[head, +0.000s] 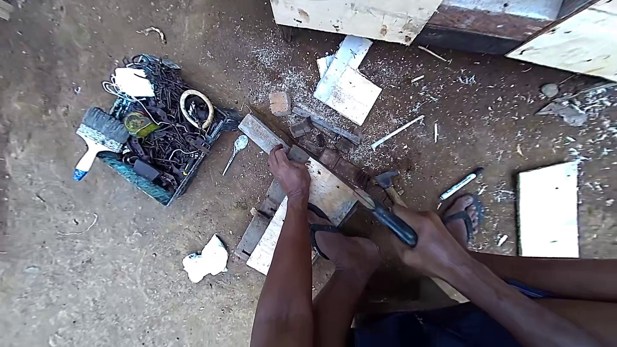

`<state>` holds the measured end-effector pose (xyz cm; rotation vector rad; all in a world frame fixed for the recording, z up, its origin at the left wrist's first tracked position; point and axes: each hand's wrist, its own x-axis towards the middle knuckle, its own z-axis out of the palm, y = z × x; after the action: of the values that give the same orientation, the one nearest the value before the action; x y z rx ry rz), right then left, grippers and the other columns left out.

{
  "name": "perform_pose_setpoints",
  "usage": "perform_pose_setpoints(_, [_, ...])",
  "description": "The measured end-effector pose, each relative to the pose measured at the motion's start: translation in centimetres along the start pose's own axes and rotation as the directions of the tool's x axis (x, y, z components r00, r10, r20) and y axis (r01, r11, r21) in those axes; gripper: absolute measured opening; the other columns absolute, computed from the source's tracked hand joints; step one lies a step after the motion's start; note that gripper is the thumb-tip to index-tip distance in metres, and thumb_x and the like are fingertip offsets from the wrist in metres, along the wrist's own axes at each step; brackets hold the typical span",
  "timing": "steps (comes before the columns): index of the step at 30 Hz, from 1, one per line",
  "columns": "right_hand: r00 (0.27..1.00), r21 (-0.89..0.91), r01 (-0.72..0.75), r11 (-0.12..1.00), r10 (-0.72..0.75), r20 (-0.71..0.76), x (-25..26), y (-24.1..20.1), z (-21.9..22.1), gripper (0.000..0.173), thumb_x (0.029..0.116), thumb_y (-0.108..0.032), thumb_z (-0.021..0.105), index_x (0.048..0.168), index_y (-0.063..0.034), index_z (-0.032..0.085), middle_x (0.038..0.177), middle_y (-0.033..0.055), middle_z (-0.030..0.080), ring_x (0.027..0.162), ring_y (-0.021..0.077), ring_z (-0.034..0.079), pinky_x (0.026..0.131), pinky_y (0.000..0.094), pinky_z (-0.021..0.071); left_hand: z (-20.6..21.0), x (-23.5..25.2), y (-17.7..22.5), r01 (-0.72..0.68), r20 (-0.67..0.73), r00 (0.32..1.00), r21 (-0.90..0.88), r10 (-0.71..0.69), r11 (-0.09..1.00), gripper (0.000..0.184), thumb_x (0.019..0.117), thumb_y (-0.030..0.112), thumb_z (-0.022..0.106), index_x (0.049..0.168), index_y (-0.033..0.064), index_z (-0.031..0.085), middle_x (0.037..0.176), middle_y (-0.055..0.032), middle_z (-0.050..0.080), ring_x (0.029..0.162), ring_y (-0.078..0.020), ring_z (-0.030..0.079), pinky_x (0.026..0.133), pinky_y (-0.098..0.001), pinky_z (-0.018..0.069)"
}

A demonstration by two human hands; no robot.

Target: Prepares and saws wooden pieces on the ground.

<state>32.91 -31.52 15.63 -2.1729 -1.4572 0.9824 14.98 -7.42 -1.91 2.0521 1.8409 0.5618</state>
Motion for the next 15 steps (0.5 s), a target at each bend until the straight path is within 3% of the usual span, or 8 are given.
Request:
perform_pose_setpoints(2, [1.000,-0.035,-0.011,0.999,0.010,-0.012,-5.5,0.4,-3.1,0.024,0.0792,-0.033,0.064,0.088,-0.0106,0.063,0.061,0.0020,0.057,0.050,0.0144,0.058,0.042,0.0361,0.0464,0.3,0.7,0.1,-0.022,-0.015,1.000,-0.008,0.022,1.000,0.024,0.0937,0.005,0.048,0.108,0.0065,0.068,0.139,-0.0101,0.061,0.129,-0.0266,0.058,0.110,-0.0448,0.0447])
perform_pose_setpoints(3, [0.996,0.000,-0.068,0.998,0.068,0.062,-8.7,0.5,-5.2,0.025,0.0809,-0.027,0.067,0.090,-0.0030,0.064,0.065,0.0106,0.062,0.053,0.0220,0.062,0.045,0.0413,0.0479,0.3,0.4,0.0,-0.017,-0.023,1.000,0.001,0.017,1.000,0.024,0.0933,0.005,0.047,0.107,0.0062,0.067,0.138,-0.0098,0.062,0.129,-0.0259,0.058,0.111,-0.0437,0.0445])
perform_pose_setpoints(4, [0.980,0.033,-0.146,0.989,0.140,0.144,-10.5,0.6,-6.7,0.028,0.0832,-0.021,0.069,0.094,0.0047,0.065,0.073,0.0194,0.067,0.061,0.0301,0.066,0.052,0.0471,0.0517,0.3,0.0,-0.1,-0.004,-0.022,1.000,0.015,0.004,1.000,0.024,0.0942,0.006,0.046,0.107,0.0069,0.067,0.138,-0.0087,0.062,0.130,-0.0246,0.057,0.111,-0.0423,0.0444])
perform_pose_setpoints(6, [0.940,0.085,-0.254,0.964,0.225,0.255,-10.5,0.5,-7.4,0.037,0.0826,-0.017,0.072,0.107,0.0106,0.065,0.091,0.0251,0.069,0.078,0.0350,0.070,0.065,0.0493,0.0556,0.5,-0.1,0.2,0.016,-0.031,0.999,0.026,-0.015,1.000,0.024,0.0959,0.006,0.046,0.107,0.0076,0.067,0.138,-0.0079,0.062,0.130,-0.0235,0.057,0.111,-0.0408,0.0444])
perform_pose_setpoints(7, [0.952,0.082,-0.221,0.972,0.196,0.233,-9.2,0.5,-6.4,0.034,0.0831,-0.018,0.070,0.104,0.0074,0.066,0.087,0.0220,0.069,0.075,0.0326,0.070,0.062,0.0482,0.0553,0.4,-0.1,0.2,0.020,-0.028,0.999,0.030,-0.020,0.999,0.024,0.0963,0.007,0.045,0.107,0.0081,0.067,0.138,-0.0073,0.061,0.131,-0.0231,0.057,0.111,-0.0407,0.0446])
perform_pose_setpoints(9, [1.000,-0.012,-0.018,1.000,0.018,0.005,-3.9,1.1,-1.9,0.023,0.0807,-0.031,0.064,0.089,-0.0096,0.064,0.063,0.0032,0.059,0.053,0.0157,0.060,0.044,0.0361,0.0475,0.6,0.7,0.3,0.015,-0.036,0.999,0.013,-0.015,1.000,0.024,0.0950,0.006,0.046,0.106,0.0072,0.067,0.138,-0.0092,0.061,0.130,-0.0247,0.057,0.111,-0.0429,0.0437])
perform_pose_setpoints(12, [0.998,0.005,0.039,0.999,-0.039,-0.042,2.4,0.3,2.1,0.022,0.0745,-0.028,0.066,0.088,-0.0107,0.063,0.061,0.0026,0.057,0.053,0.0189,0.060,0.046,0.0411,0.0483,0.3,0.5,0.0,0.012,0.002,1.000,0.020,-0.012,1.000,0.023,0.0948,0.007,0.047,0.107,0.0072,0.066,0.139,-0.0096,0.061,0.131,-0.0265,0.056,0.111,-0.0449,0.0442])
perform_pose_setpoints(15, [1.000,-0.026,-0.007,1.000,0.006,-0.028,-2.4,0.1,-0.8,0.022,0.0757,-0.032,0.064,0.087,-0.0128,0.063,0.059,0.0001,0.055,0.050,0.0150,0.057,0.043,0.0370,0.0459,-0.3,-0.1,0.3,0.006,0.025,1.000,0.018,-0.007,1.000,0.022,0.0962,0.006,0.048,0.108,0.0053,0.067,0.140,-0.0119,0.061,0.130,-0.0286,0.057,0.110,-0.0451,0.0450])
